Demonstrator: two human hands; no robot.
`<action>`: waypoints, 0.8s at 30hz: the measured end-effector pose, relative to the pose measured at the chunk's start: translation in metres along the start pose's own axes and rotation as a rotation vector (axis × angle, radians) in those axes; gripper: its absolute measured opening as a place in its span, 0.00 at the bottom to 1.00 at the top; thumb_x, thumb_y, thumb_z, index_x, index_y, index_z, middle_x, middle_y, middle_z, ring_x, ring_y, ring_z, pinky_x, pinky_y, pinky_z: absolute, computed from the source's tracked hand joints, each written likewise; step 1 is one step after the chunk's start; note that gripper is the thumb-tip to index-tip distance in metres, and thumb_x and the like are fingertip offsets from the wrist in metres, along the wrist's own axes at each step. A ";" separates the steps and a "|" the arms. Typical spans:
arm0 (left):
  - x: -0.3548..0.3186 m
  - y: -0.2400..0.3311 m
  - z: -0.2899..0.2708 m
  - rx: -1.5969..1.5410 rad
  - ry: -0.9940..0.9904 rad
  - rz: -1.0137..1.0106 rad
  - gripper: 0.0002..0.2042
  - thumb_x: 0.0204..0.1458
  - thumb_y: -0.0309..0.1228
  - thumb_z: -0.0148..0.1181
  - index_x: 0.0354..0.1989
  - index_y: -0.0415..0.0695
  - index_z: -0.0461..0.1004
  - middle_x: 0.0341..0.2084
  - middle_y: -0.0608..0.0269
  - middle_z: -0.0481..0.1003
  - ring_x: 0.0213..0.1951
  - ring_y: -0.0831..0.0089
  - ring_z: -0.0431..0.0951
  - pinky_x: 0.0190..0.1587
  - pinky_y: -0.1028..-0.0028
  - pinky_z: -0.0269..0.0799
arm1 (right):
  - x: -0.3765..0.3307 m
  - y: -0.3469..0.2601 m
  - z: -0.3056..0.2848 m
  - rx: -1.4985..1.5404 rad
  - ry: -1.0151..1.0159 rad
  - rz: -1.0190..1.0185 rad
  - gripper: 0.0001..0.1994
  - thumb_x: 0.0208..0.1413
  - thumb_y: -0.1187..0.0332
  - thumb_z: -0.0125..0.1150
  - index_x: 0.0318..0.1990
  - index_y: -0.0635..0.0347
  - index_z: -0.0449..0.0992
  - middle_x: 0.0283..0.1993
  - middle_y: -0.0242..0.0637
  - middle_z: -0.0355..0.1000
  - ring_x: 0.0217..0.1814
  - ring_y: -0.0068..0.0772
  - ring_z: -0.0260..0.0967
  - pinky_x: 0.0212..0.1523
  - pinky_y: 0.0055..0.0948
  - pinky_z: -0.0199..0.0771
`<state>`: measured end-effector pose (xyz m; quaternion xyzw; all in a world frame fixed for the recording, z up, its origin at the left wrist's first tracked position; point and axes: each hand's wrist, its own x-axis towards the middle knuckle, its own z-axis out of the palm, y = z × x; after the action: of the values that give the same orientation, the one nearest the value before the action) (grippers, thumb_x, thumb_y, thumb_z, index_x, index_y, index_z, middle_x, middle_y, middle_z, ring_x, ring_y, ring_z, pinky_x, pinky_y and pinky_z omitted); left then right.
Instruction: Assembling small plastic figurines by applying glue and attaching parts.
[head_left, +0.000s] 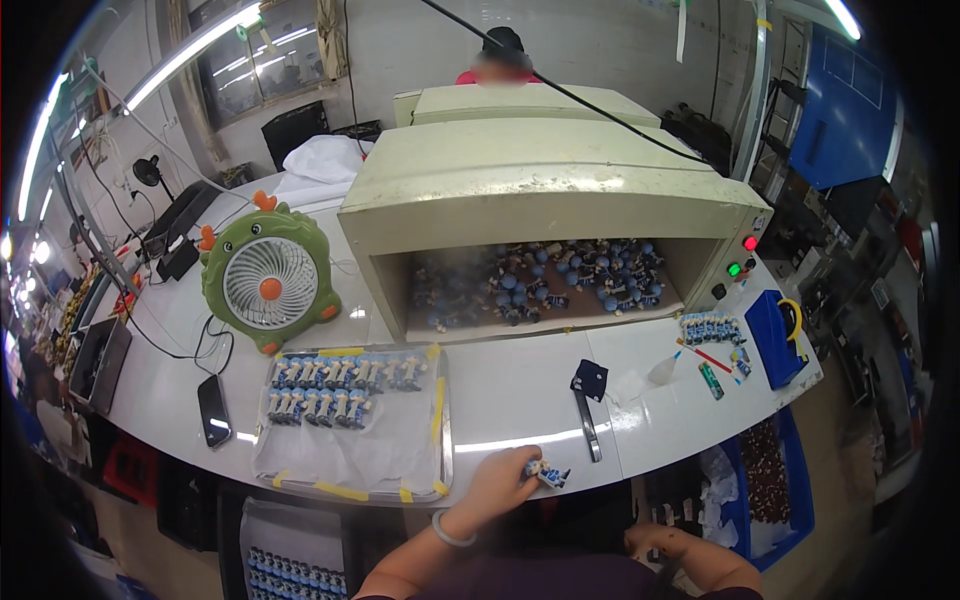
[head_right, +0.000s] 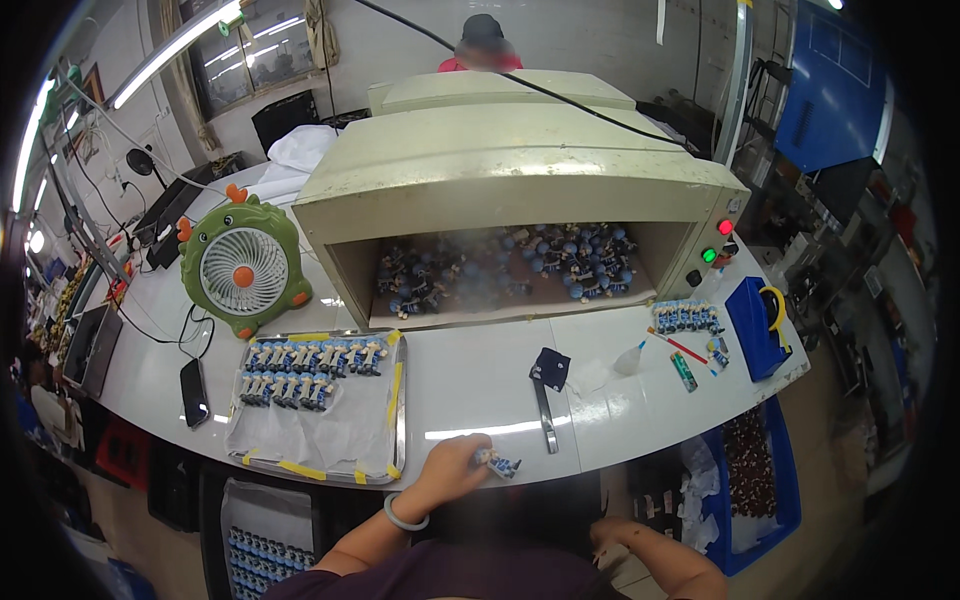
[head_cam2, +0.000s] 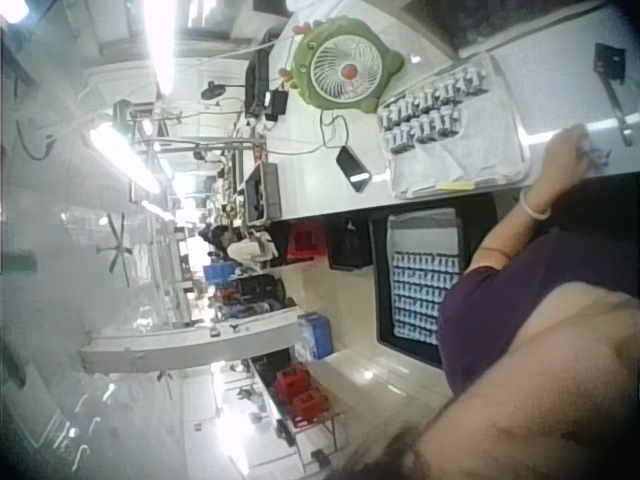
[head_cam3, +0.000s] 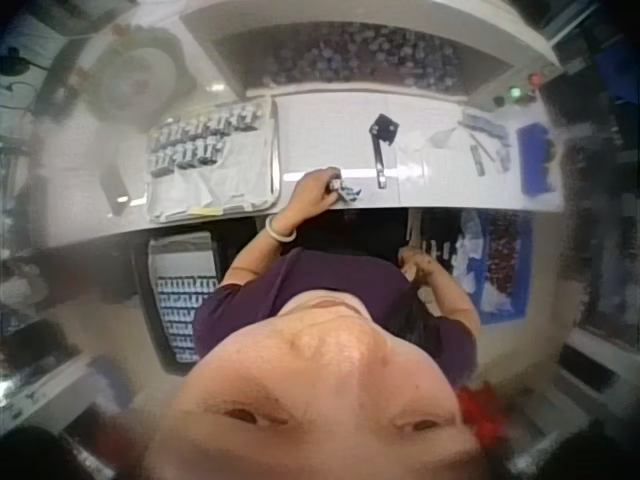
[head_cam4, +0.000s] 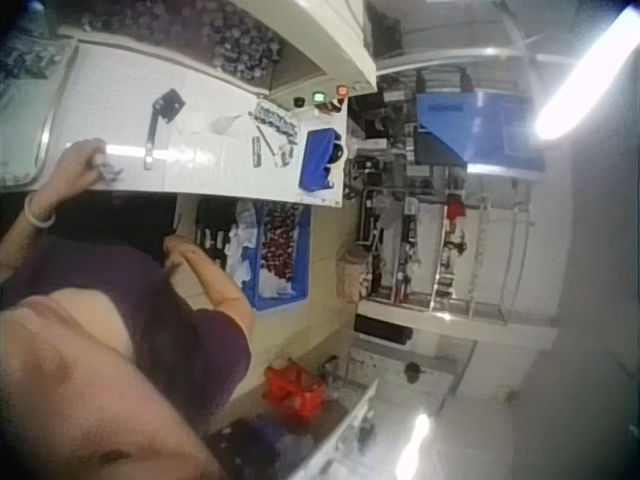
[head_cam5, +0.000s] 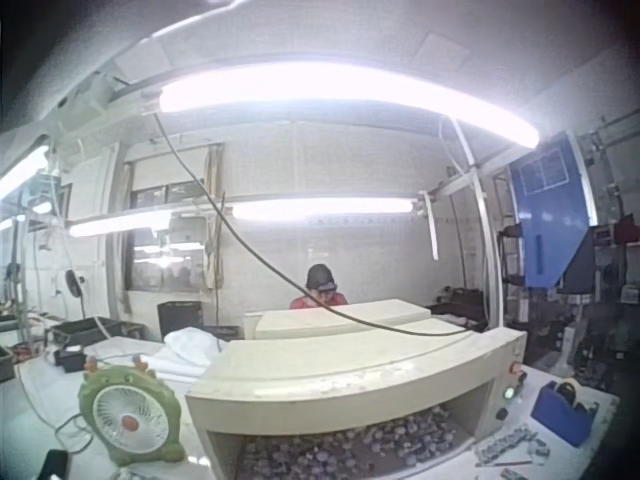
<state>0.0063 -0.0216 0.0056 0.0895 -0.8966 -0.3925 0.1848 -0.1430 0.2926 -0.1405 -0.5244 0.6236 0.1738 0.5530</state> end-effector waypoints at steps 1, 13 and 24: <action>0.001 0.002 -0.001 0.011 -0.006 -0.001 0.12 0.36 0.29 0.56 0.32 0.42 0.68 0.23 0.53 0.71 0.28 0.55 0.71 0.31 0.65 0.65 | -0.007 -0.005 0.000 0.025 -0.010 0.025 0.12 0.34 0.56 0.60 0.18 0.54 0.77 0.21 0.37 0.72 0.26 0.37 0.70 0.28 0.33 0.67; 0.000 0.003 -0.003 0.046 -0.031 0.007 0.13 0.38 0.28 0.55 0.34 0.42 0.66 0.24 0.52 0.70 0.29 0.55 0.70 0.32 0.63 0.64 | -0.019 -0.015 0.029 0.097 0.050 0.174 0.14 0.36 0.56 0.60 0.28 0.54 0.77 0.28 0.41 0.72 0.34 0.41 0.70 0.34 0.35 0.68; 0.003 0.000 -0.002 0.064 -0.067 0.112 0.14 0.37 0.27 0.55 0.35 0.43 0.66 0.23 0.57 0.68 0.28 0.59 0.68 0.30 0.64 0.63 | 0.025 0.013 0.004 0.042 -0.042 0.141 0.12 0.34 0.58 0.59 0.25 0.55 0.77 0.27 0.41 0.72 0.32 0.40 0.70 0.31 0.35 0.68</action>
<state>0.0040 -0.0236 0.0078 0.0317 -0.9179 -0.3555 0.1734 -0.1477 0.2894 -0.1687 -0.4637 0.6506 0.2102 0.5634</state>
